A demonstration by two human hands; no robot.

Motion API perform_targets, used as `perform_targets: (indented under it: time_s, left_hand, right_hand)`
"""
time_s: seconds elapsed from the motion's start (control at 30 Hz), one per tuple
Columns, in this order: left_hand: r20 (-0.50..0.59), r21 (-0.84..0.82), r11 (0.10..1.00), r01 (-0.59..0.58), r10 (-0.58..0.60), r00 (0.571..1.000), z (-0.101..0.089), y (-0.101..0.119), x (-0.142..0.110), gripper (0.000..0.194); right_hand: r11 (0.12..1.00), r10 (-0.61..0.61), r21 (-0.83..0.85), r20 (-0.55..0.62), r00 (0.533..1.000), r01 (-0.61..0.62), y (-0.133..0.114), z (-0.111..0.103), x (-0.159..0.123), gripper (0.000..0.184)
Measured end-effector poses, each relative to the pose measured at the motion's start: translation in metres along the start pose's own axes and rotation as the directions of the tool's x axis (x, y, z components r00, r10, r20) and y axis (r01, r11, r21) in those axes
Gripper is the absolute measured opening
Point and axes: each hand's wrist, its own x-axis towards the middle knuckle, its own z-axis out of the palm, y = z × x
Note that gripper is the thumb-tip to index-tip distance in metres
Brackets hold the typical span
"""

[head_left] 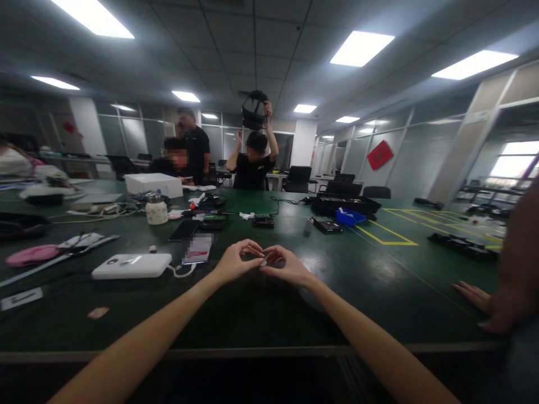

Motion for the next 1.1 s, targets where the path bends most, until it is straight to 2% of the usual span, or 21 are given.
perform_targets:
  time_s: [0.13,0.23,0.33,0.43,0.53,0.67,0.77,0.83,0.93,1.0,1.1]
  left_hand:
    - [-0.005,-0.03,1.0,0.003,-0.003,1.0,0.004,-0.001,-0.002,0.028]
    - [-0.015,-0.02,1.0,-0.014,0.014,1.0,0.004,0.0,0.0,0.027]
    - [-0.149,0.034,0.999,0.005,0.0,0.989,0.0,-0.007,0.007,0.026]
    - [-0.331,0.161,0.983,0.09,-0.032,0.943,-0.008,-0.029,0.015,0.02]
    - [-0.276,0.333,0.933,0.136,-0.042,0.96,-0.017,-0.056,0.019,0.013]
    - [-0.212,0.336,0.923,0.188,-0.12,0.97,-0.021,-0.074,0.019,0.011]
    - [-0.236,0.275,0.942,0.191,-0.127,0.963,-0.019,-0.063,0.019,0.017]
    - [-0.222,0.138,0.978,0.156,-0.123,0.967,-0.016,-0.047,0.017,0.025]
    - [-0.089,-0.057,0.996,0.07,-0.075,0.993,-0.01,-0.023,0.01,0.036]
    - [-0.015,-0.113,0.993,0.036,-0.038,0.999,-0.005,-0.012,0.005,0.039]
    - [0.03,-0.143,0.99,0.018,-0.013,0.999,0.002,-0.006,0.001,0.038]
  right_hand:
    - [0.997,0.009,0.078,0.096,0.995,-0.017,0.006,0.009,0.001,0.043]
    - [0.99,0.053,0.122,0.116,0.992,-0.067,0.009,0.012,0.002,0.042]
    - [0.986,0.087,0.135,0.102,0.991,-0.1,0.011,0.013,0.003,0.042]
    - [0.988,0.084,0.124,0.095,0.992,-0.095,0.011,0.013,0.002,0.043]
    - [0.99,0.076,0.114,0.098,0.992,-0.087,0.01,0.013,0.002,0.043]
    - [0.991,0.077,0.103,0.105,0.991,-0.088,0.006,0.012,0.0,0.042]
    - [0.991,0.073,0.103,0.11,0.991,-0.085,0.007,0.011,0.0,0.043]
    - [0.989,0.063,0.124,0.115,0.991,-0.077,0.008,0.012,-0.001,0.045]
    - [0.982,0.056,0.172,0.127,0.99,-0.078,0.01,0.012,-0.001,0.046]
    - [0.978,0.052,0.196,0.132,0.99,-0.077,0.009,0.012,-0.001,0.047]
    - [0.977,0.046,0.201,0.123,0.991,-0.07,0.007,0.012,-0.002,0.048]
